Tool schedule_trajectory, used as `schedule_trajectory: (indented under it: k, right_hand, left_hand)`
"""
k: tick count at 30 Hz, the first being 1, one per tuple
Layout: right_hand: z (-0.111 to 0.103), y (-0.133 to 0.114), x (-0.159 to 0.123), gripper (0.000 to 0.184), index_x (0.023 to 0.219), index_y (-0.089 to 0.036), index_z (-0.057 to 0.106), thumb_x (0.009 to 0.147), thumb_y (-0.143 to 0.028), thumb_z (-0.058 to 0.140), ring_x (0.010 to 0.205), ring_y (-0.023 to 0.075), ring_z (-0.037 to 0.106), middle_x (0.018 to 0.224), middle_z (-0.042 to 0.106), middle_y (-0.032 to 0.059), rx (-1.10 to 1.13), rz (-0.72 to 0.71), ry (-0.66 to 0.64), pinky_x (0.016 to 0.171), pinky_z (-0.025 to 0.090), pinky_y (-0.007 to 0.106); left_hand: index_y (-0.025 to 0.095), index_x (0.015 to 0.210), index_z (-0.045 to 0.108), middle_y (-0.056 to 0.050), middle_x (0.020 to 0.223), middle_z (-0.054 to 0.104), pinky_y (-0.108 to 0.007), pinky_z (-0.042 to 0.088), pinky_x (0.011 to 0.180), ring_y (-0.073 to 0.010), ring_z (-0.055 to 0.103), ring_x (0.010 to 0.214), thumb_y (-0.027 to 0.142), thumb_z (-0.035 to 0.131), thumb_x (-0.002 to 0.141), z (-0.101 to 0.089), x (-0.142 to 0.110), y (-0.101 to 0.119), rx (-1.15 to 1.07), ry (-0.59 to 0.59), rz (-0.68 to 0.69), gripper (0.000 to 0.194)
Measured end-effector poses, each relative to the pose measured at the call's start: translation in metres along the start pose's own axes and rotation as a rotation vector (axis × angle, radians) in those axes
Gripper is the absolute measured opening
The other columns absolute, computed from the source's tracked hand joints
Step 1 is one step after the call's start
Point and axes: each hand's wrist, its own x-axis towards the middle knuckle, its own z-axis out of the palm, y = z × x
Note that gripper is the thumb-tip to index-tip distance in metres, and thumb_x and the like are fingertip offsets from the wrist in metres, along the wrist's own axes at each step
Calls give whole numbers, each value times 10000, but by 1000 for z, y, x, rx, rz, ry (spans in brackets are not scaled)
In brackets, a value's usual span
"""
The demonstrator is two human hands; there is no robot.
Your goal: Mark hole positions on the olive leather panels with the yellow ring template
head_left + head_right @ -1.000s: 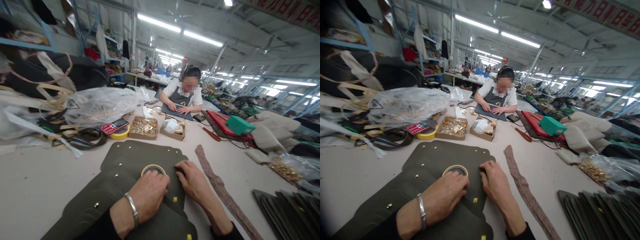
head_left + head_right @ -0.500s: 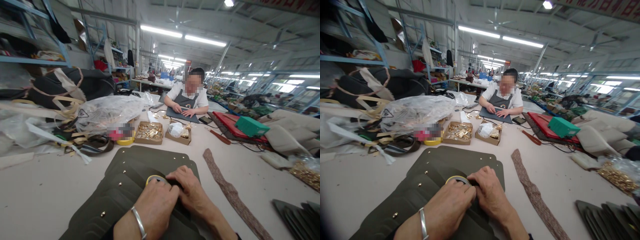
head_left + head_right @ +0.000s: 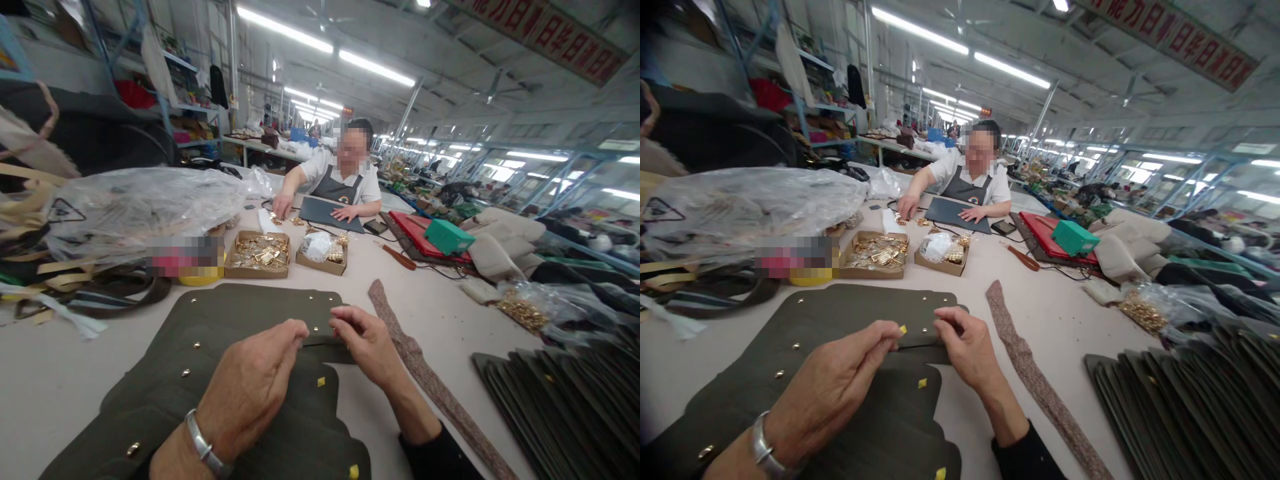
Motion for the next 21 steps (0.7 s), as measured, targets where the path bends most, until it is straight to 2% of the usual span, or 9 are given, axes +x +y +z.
schedule_trajectory:
  k: [2,4,9,11,16,21]
  right_hand:
    - [-3,0,1,186,978,-170,689,852,-286,616,664,155,642,722,691,16,44,32,-9,645,513,271]
    - [-3,-5,-2,176,965,-174,696,852,-283,618,676,155,646,736,697,21,72,4,-54,635,515,264]
    - [6,-30,-12,196,985,-167,690,819,-126,596,773,149,643,882,701,45,-23,-294,-130,737,515,270]
    - [9,-35,-14,221,993,-155,676,801,-87,590,754,145,627,858,685,47,-86,-389,-127,731,506,268]
    - [13,-34,-14,140,902,-148,648,815,-74,566,744,147,603,796,660,49,-198,-539,-76,709,482,263]
    - [19,-28,-16,157,813,-163,619,801,-44,518,643,132,580,693,628,22,-284,-642,-32,633,460,242]
  left_hand:
    - [281,1057,547,43,902,703,-249,490,691,-137,672,795,275,358,980,1,0,-3,-32,35,12,203]
    - [297,1135,540,43,939,716,-256,505,711,-138,676,790,276,388,970,3,1,-5,-19,66,38,226]
    - [294,1324,422,-6,1117,702,-305,540,759,-164,683,783,255,397,952,5,-3,-8,92,22,76,375]
    - [279,1344,384,-17,1111,704,-320,543,762,-180,684,802,245,389,950,6,-4,-8,124,19,86,396]
    - [249,1347,324,-39,1096,704,-336,532,704,-205,680,794,220,375,941,10,-5,-6,200,-1,140,410]
    - [230,1303,345,-25,928,721,-321,484,625,-208,665,701,196,367,931,11,-5,-5,268,-63,124,374]
